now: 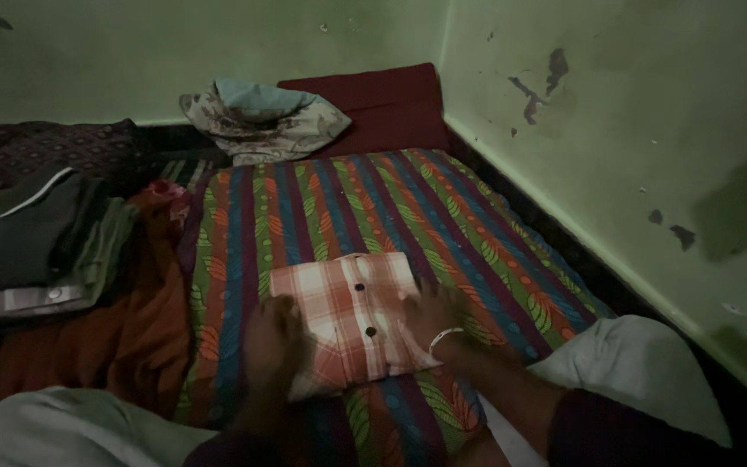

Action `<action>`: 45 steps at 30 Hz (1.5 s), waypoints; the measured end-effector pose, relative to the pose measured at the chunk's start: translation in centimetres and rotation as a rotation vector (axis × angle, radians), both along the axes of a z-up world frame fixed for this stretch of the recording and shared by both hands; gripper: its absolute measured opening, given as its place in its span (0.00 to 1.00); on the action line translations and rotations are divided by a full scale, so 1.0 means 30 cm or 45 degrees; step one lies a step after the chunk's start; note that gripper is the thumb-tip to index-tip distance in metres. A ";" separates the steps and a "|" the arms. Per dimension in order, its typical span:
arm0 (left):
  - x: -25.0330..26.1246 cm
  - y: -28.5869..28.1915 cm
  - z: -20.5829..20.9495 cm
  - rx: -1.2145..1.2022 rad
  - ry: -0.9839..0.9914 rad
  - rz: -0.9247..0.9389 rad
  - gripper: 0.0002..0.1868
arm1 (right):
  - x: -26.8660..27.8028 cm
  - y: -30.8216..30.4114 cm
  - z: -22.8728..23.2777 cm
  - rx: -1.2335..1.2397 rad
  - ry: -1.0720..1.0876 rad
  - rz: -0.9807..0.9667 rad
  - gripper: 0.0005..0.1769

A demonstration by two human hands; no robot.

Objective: The person folds a shirt by hand on a bed, smoothing the fabric, folding in the sleeves, and then folding the body of the shirt into a rectangle before placing it on a stack of other folded clothes.

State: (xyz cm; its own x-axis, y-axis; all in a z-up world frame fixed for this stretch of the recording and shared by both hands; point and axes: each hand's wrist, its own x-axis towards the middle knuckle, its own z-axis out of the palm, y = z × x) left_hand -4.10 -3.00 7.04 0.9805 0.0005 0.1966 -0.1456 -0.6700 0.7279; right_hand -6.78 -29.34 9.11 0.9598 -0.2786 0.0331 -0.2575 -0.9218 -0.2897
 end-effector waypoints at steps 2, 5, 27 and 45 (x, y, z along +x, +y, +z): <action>-0.012 -0.006 0.017 0.075 -0.250 0.098 0.14 | 0.002 -0.038 0.001 -0.076 -0.110 0.016 0.30; -0.011 -0.033 0.037 0.213 -0.491 0.039 0.19 | 0.031 -0.107 0.001 0.485 0.241 -0.219 0.31; -0.043 -0.239 0.284 -0.751 0.109 -0.161 0.35 | 0.178 -0.018 0.567 0.949 0.183 0.471 0.32; 0.187 0.139 0.069 -1.262 0.755 0.035 0.32 | 0.140 0.565 0.290 -0.420 0.293 1.164 0.21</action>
